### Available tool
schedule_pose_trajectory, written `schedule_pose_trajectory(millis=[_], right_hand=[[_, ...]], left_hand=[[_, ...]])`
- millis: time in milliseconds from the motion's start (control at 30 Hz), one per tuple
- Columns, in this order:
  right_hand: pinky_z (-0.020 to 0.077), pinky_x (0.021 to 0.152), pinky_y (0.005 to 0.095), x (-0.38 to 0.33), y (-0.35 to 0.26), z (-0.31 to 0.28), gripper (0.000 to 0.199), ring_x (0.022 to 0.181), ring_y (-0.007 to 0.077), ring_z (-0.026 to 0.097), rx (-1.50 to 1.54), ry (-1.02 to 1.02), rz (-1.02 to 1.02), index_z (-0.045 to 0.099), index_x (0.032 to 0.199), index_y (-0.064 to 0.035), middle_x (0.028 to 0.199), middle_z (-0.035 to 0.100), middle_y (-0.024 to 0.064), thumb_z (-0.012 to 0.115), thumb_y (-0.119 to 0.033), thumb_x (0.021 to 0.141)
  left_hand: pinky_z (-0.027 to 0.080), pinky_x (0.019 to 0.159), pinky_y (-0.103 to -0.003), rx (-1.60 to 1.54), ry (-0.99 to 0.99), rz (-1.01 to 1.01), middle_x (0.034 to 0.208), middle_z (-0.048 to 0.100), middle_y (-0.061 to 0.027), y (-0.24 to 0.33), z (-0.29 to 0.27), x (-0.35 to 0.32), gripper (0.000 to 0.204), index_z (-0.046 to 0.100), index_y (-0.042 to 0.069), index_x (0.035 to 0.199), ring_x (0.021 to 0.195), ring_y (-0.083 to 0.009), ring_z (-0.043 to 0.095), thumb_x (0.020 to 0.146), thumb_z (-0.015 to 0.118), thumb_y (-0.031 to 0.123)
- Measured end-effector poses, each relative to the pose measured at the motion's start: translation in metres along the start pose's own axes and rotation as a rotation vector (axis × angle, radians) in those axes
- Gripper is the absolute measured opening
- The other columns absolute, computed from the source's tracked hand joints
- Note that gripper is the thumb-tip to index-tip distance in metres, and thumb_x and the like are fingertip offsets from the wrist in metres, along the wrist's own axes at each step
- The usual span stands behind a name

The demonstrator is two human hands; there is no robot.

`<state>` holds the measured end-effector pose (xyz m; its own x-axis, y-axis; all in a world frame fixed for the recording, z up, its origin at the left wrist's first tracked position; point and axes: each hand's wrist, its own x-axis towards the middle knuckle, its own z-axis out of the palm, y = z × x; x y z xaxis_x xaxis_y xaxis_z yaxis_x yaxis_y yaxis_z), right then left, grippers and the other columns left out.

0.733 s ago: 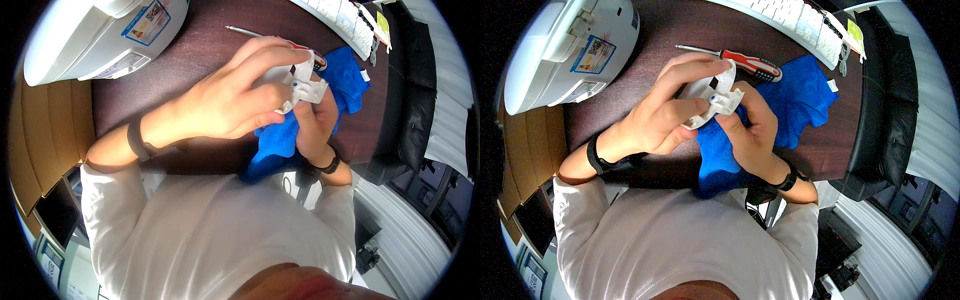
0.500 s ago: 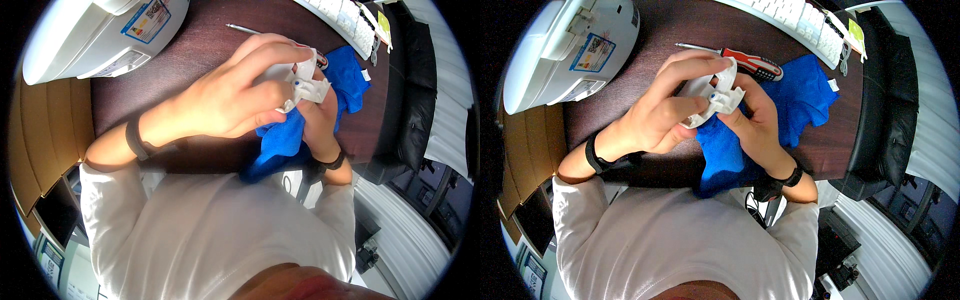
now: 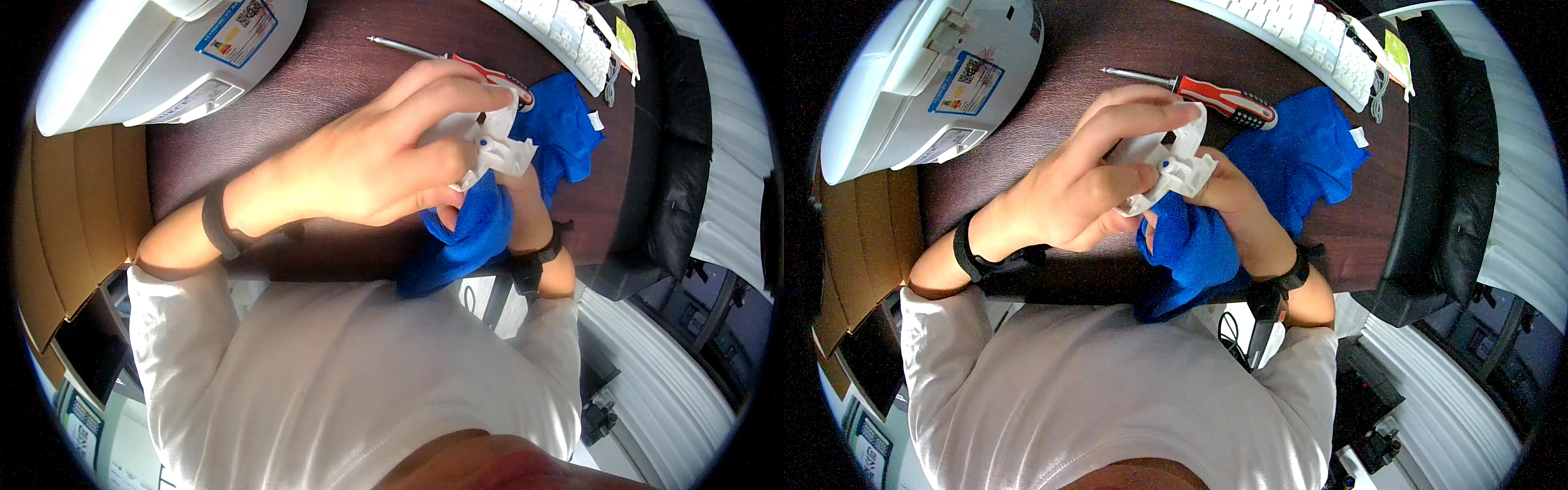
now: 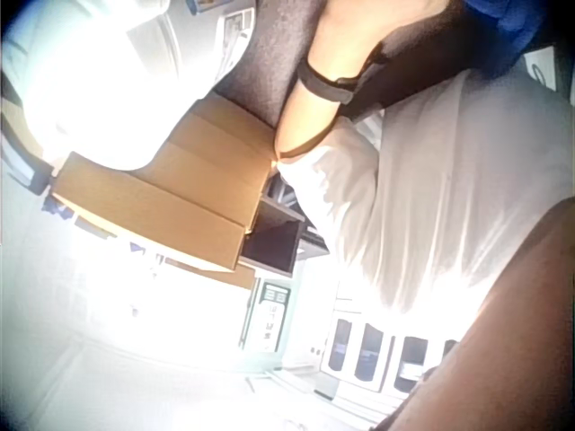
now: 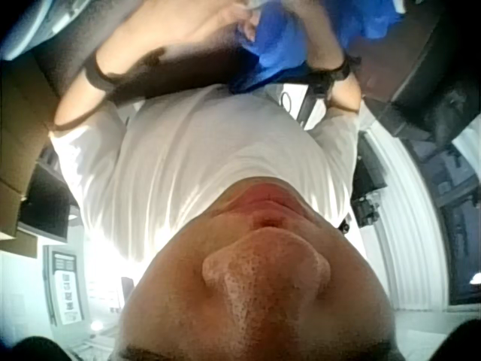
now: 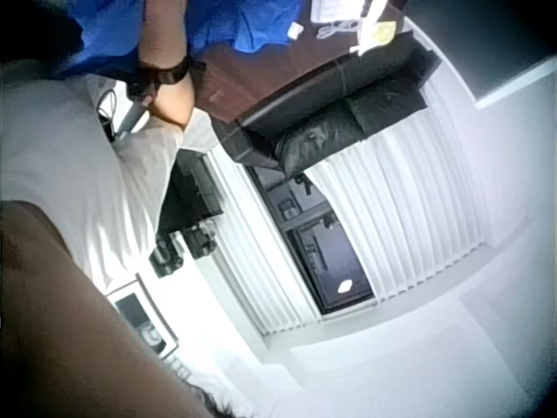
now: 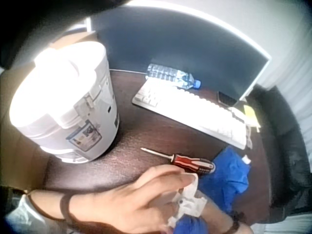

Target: The person uses a screwdriver to remove screws from a white appliance, detaches a small white plastic component, and wipes it with a blue cloth. The person then uses the screwdriver to pry or adjust parts of the detached component.

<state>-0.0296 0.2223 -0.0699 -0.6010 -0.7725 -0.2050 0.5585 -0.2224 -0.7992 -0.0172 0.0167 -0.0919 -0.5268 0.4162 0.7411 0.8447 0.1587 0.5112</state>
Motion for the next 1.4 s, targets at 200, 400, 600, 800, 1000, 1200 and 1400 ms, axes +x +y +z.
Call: schedule_pose_trajectory(millis=[200, 400, 600, 800, 1000, 1200, 1400], right_hand=[[0.0507, 0.072, 0.0277, 0.007, 0.009, -0.001, 0.019, 0.082, 0.0181, 0.066, -1.085, 0.391, -0.654, 0.062, 0.098, -0.0023, 0.092, 0.067, 0.0088, 0.071, -0.008, 0.082], [0.0501, 0.072, 0.0270, 0.005, 0.007, 0.002, 0.018, 0.081, 0.0163, 0.065, -1.160, 0.403, -0.718, 0.063, 0.098, -0.0022, 0.091, 0.067, 0.0077, 0.070, -0.007, 0.082], [0.0488, 0.074, 0.0236, 0.000, 0.001, 0.001, 0.021, 0.086, 0.0098, 0.063, -0.113, 0.271, 0.034, 0.064, 0.105, -0.0031, 0.097, 0.068, 0.0025, 0.064, -0.015, 0.088], [0.0529, 0.071, 0.0290, 0.009, -0.003, -0.006, 0.016, 0.082, 0.0170, 0.068, -0.669, 0.266, -0.229, 0.068, 0.099, -0.0025, 0.095, 0.071, 0.0069, 0.066, -0.011, 0.086], [0.0522, 0.063, 0.0293, 0.008, 0.005, 0.005, 0.019, 0.075, 0.0282, 0.067, -1.528, 0.565, -0.817, 0.067, 0.095, -0.0021, 0.088, 0.069, 0.0118, 0.073, -0.009, 0.077], [0.0525, 0.066, 0.0266, 0.005, -0.002, 0.004, 0.020, 0.076, 0.0157, 0.068, -0.867, 0.417, -0.273, 0.068, 0.101, -0.0005, 0.090, 0.071, 0.0065, 0.069, -0.013, 0.085], [0.0504, 0.067, 0.0225, 0.001, -0.009, -0.003, 0.027, 0.077, 0.0087, 0.065, -0.157, 0.230, 0.116, 0.067, 0.105, 0.0013, 0.091, 0.070, 0.0037, 0.064, -0.021, 0.091]], left_hand=[[0.041, 0.099, -0.051, -0.051, 0.025, -0.093, 0.133, 0.044, -0.0204, 0.007, 0.000, -0.001, 0.025, 0.054, 0.003, 0.086, 0.122, -0.0440, 0.043, 0.082, 0.069, 0.023], [0.041, 0.098, -0.051, -0.030, 0.025, -0.091, 0.134, 0.043, -0.0210, 0.009, -0.001, -0.001, 0.024, 0.054, 0.003, 0.086, 0.121, -0.0437, 0.043, 0.082, 0.068, 0.022], [0.040, 0.098, -0.051, 0.001, 0.002, -0.071, 0.133, 0.044, -0.0220, 0.004, -0.002, -0.002, 0.027, 0.052, 0.001, 0.086, 0.120, -0.0433, 0.043, 0.085, 0.065, 0.025], [0.039, 0.098, -0.053, 0.020, -0.020, -0.085, 0.132, 0.043, -0.0250, -0.002, 0.000, -0.006, 0.029, 0.050, 0.002, 0.092, 0.120, -0.0446, 0.043, 0.090, 0.057, 0.030], [0.038, 0.098, -0.055, 0.036, -0.016, -0.137, 0.133, 0.040, -0.0285, 0.002, 0.005, -0.009, 0.032, 0.047, 0.003, 0.099, 0.121, -0.0458, 0.043, 0.095, 0.049, 0.035], [0.038, 0.099, -0.054, 0.030, 0.003, -0.105, 0.132, 0.040, -0.0277, 0.005, 0.005, -0.010, 0.030, 0.047, 0.002, 0.094, 0.120, -0.0458, 0.043, 0.092, 0.057, 0.030], [0.040, 0.097, -0.054, 0.018, -0.017, -0.110, 0.133, 0.040, -0.0298, 0.000, 0.007, -0.007, 0.034, 0.045, 0.004, 0.104, 0.119, -0.0452, 0.045, 0.099, 0.046, 0.037]])
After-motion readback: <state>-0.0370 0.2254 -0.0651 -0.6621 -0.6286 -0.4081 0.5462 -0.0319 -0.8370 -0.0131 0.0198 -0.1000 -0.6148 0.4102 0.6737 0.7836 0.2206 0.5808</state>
